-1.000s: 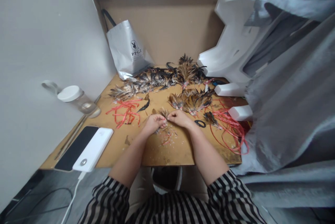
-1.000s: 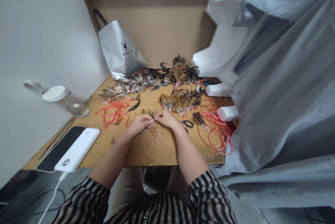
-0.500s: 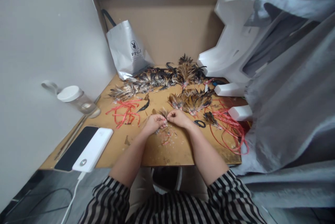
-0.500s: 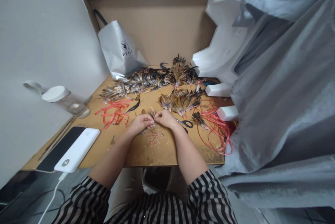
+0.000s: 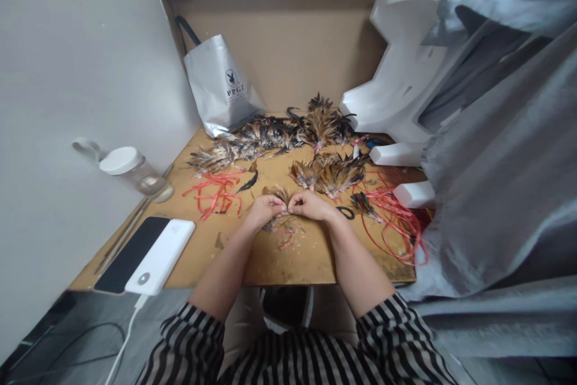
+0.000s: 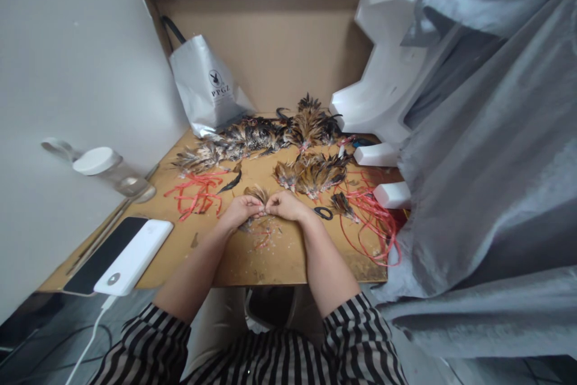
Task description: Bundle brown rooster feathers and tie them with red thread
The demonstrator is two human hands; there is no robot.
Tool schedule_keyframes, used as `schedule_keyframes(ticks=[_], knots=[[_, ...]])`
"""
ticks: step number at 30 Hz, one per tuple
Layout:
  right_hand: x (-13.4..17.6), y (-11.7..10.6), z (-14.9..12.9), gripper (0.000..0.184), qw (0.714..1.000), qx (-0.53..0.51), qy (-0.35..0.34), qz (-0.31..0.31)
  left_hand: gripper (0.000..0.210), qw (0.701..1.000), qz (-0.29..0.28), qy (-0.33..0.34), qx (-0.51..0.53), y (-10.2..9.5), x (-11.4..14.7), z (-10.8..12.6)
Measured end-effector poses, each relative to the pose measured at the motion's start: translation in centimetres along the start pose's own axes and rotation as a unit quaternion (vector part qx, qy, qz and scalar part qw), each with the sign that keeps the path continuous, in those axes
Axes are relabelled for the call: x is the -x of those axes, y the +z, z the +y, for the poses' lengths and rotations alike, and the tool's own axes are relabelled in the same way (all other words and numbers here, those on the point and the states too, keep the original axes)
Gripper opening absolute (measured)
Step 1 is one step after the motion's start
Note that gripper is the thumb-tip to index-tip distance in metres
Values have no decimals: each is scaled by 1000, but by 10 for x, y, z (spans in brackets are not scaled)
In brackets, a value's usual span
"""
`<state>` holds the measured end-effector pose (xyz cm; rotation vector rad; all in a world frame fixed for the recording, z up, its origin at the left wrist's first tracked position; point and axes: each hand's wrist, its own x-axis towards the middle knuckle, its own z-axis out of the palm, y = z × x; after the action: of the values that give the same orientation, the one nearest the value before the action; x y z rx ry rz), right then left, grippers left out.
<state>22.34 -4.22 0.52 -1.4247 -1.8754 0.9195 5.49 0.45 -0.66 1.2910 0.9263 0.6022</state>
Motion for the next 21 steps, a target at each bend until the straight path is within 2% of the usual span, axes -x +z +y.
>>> schedule_keyframes(ticks=[3, 6, 10, 14, 17, 21], knots=[[0, -2, 0, 14, 999, 2, 31, 9, 25, 1000, -6, 7, -13, 0, 0, 0], [1, -4, -3, 16, 997, -11, 52, 52, 24, 999, -16, 23, -40, 0, 0, -1], [-1, -2, -5, 17, 993, -32, 33, 112, 19, 995, -21, 40, -87, -2, 0, -3], [-4, 8, 0, 20, 996, -53, 10, 71, 16, 992, -27, 54, -107, -3, 0, -5], [-5, 13, 2, 22, 999, -4, 29, 39, 15, 992, -27, 66, -106, -3, 0, -6], [-4, 14, -3, 20, 996, 56, 51, 42, 17, 993, -11, 68, -100, -1, 2, -5]])
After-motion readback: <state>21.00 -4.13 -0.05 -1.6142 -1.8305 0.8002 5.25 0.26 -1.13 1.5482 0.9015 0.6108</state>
